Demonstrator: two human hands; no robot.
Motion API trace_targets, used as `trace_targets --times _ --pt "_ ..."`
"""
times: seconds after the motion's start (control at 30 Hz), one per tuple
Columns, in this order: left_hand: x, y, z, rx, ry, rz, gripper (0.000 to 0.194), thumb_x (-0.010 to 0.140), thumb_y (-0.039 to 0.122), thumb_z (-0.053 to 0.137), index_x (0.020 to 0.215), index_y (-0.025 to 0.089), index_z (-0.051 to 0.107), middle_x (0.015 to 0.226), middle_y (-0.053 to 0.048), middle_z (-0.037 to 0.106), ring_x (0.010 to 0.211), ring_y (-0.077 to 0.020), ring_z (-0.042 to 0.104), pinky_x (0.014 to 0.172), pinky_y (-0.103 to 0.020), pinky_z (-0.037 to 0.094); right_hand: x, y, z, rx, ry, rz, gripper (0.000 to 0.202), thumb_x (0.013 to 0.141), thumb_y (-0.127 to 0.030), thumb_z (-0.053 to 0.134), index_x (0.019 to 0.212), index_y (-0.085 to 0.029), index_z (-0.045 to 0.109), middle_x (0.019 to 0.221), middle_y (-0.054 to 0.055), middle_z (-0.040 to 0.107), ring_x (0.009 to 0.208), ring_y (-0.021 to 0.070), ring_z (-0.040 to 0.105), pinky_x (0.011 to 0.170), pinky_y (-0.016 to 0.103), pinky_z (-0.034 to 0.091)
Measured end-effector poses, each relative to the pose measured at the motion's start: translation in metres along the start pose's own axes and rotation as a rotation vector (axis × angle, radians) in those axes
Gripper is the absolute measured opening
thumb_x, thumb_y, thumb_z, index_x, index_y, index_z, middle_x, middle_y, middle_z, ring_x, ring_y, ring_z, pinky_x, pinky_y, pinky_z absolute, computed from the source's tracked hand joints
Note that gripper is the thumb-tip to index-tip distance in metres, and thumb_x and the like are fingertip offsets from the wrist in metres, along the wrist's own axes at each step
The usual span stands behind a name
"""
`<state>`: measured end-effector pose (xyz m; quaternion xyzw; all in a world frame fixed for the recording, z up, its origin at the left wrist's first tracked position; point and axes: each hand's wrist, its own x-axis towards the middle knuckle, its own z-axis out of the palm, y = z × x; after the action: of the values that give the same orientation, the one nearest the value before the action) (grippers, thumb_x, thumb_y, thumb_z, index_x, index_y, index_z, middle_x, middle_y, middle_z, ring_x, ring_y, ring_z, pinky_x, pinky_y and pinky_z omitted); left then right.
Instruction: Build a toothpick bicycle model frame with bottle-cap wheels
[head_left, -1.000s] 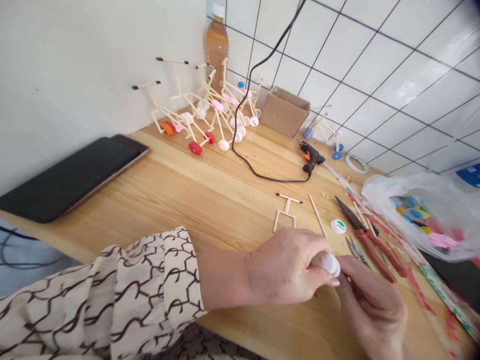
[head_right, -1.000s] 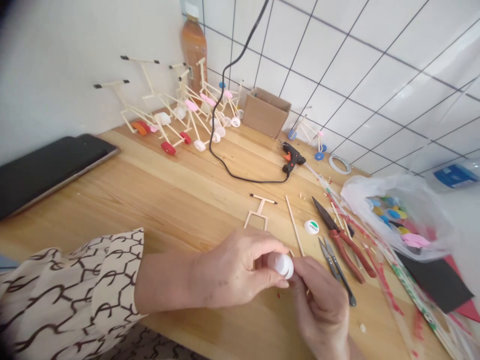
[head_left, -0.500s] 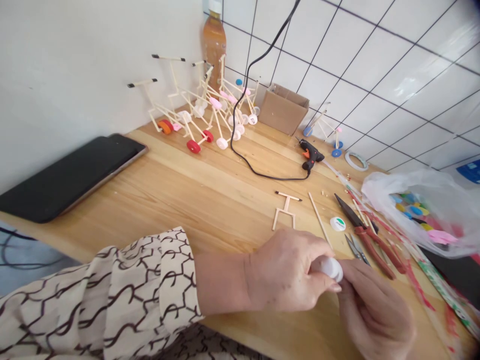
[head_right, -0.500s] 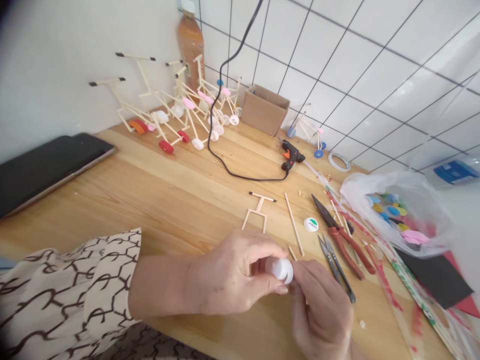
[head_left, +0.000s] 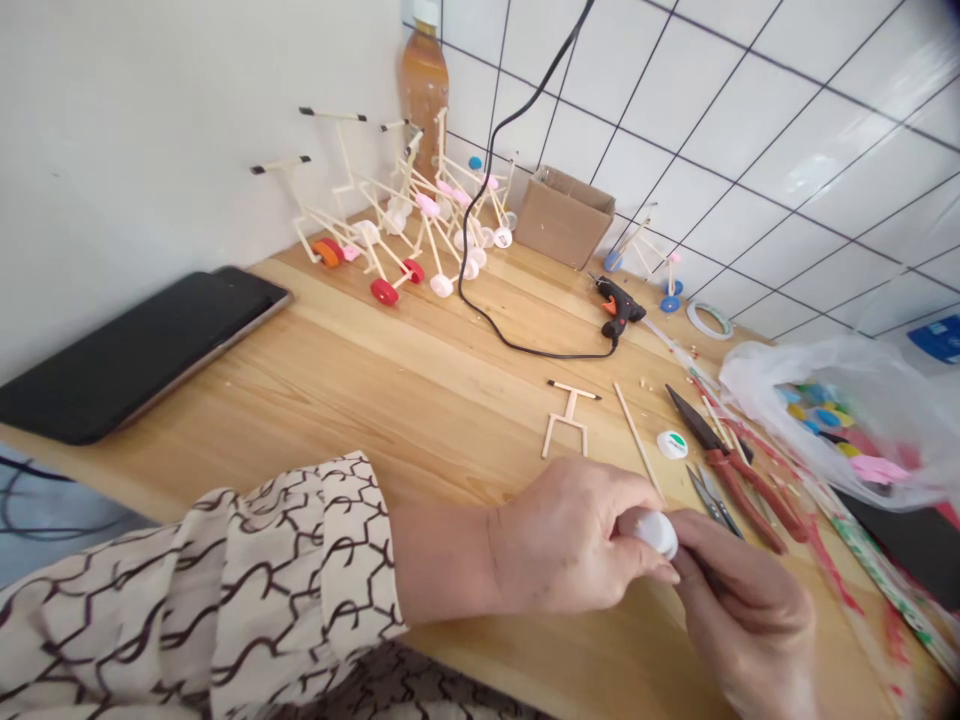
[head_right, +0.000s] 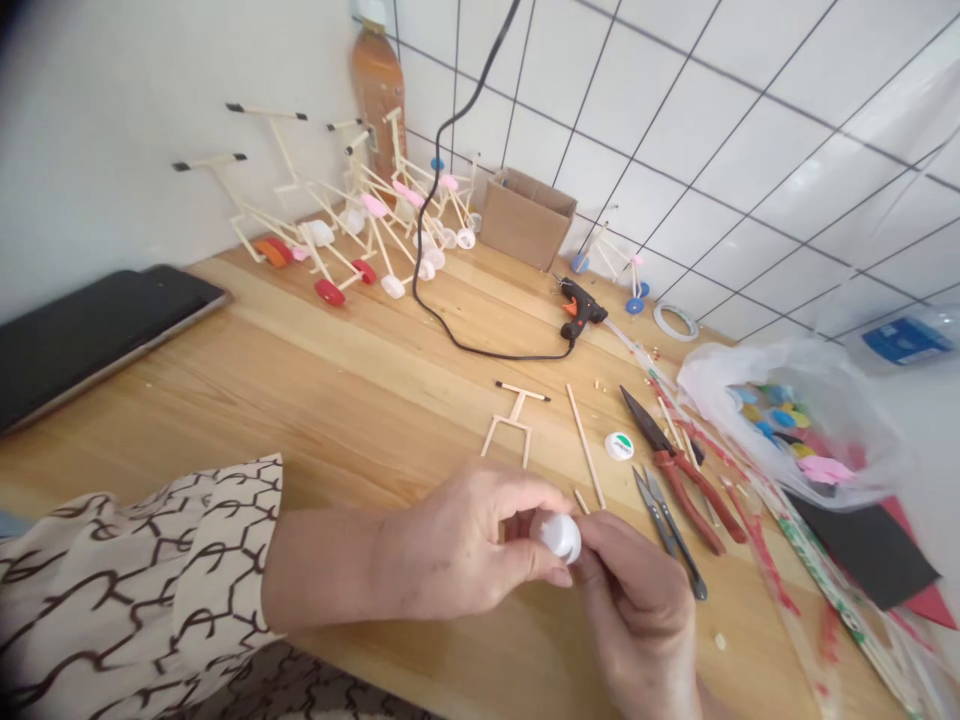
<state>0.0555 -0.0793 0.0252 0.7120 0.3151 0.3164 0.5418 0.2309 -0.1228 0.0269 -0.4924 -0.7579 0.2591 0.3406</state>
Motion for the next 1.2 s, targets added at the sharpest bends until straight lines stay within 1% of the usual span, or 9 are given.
trace_targets --times 0.1,0.27,0.4,0.53,0.8,0.9,1.03,1.1,1.2 --pt "0.002 -0.002 0.0 -0.019 0.014 -0.012 0.015 0.074 0.024 0.066 0.083 0.012 0.066 0.066 0.0 0.063 0.056 -0.0098 0.053 0.05 -0.019 0.041 -0.001 0.003 0.001 -0.002 0.028 0.017 0.016 0.082 -0.011 0.057 0.088 -0.024 0.065 0.066 -0.002 0.057 0.059 0.0115 0.054 0.057 0.019 0.044" --pt "0.004 -0.004 -0.002 -0.006 0.042 0.065 0.018 0.075 0.023 0.066 0.09 0.014 0.066 0.08 -0.004 0.068 0.07 -0.0139 0.06 0.063 -0.024 0.048 0.0 0.009 0.001 -0.002 0.042 0.061 0.02 0.082 -0.011 0.058 0.094 -0.025 0.064 0.078 -0.001 0.062 0.065 0.0123 0.055 0.062 0.02 0.045" --pt "0.002 -0.005 0.0 0.07 0.106 0.129 0.022 0.074 0.021 0.066 0.095 0.012 0.065 0.088 -0.008 0.069 0.078 -0.0174 0.062 0.07 -0.027 0.05 0.001 0.003 0.004 0.006 0.041 0.07 0.016 0.083 -0.012 0.056 0.091 -0.024 0.063 0.076 -0.001 0.061 0.061 0.0114 0.053 0.058 0.021 0.044" --pt "-0.002 -0.004 0.001 0.088 0.1 0.212 0.025 0.08 0.018 0.058 0.102 0.009 0.062 0.093 -0.011 0.068 0.082 -0.0178 0.062 0.074 -0.027 0.05 0.004 -0.004 0.007 0.01 0.031 0.057 0.013 0.085 -0.014 0.052 0.088 -0.021 0.062 0.065 -0.001 0.056 0.055 0.0117 0.05 0.053 0.021 0.044" --pt "0.0 -0.001 -0.002 0.11 0.098 0.132 0.02 0.079 0.019 0.059 0.096 0.011 0.065 0.083 -0.007 0.068 0.074 -0.0155 0.061 0.068 -0.025 0.05 0.003 0.001 0.006 -0.151 0.08 -0.06 0.012 0.085 -0.012 0.05 0.078 -0.017 0.058 0.063 0.001 0.052 0.058 0.0128 0.052 0.054 0.022 0.041" --pt "-0.001 -0.004 0.001 0.08 0.099 0.165 0.021 0.079 0.02 0.059 0.097 0.012 0.064 0.088 -0.008 0.069 0.077 -0.0164 0.062 0.07 -0.026 0.051 0.003 0.002 0.003 -0.029 -0.008 0.042 0.018 0.087 -0.019 0.05 0.071 -0.018 0.057 0.061 0.0 0.051 0.058 0.0131 0.052 0.054 0.022 0.04" --pt "-0.005 -0.005 0.005 0.003 0.093 0.168 0.023 0.078 0.016 0.058 0.099 0.01 0.064 0.087 -0.01 0.069 0.076 -0.0169 0.063 0.068 -0.026 0.052 0.003 0.006 0.0 0.256 -0.149 0.293 0.028 0.086 -0.034 0.053 0.064 -0.017 0.058 0.057 -0.001 0.051 0.056 0.0137 0.051 0.053 0.023 0.041" --pt "-0.006 -0.005 0.006 -0.021 0.09 0.162 0.023 0.078 0.015 0.058 0.099 0.01 0.065 0.087 -0.011 0.07 0.075 -0.0171 0.064 0.067 -0.026 0.052 0.003 0.009 0.001 0.346 -0.176 0.381 0.033 0.084 -0.041 0.055 0.062 -0.016 0.06 0.055 0.0 0.053 0.053 0.0138 0.05 0.052 0.023 0.041" --pt "-0.004 -0.004 0.005 -0.057 0.092 0.137 0.027 0.075 0.015 0.062 0.1 0.008 0.066 0.091 -0.012 0.07 0.079 -0.0181 0.064 0.07 -0.027 0.052 0.003 0.012 0.003 0.361 -0.168 0.404 0.036 0.083 -0.044 0.055 0.062 -0.016 0.061 0.055 0.0 0.054 0.053 0.0143 0.052 0.052 0.024 0.042"
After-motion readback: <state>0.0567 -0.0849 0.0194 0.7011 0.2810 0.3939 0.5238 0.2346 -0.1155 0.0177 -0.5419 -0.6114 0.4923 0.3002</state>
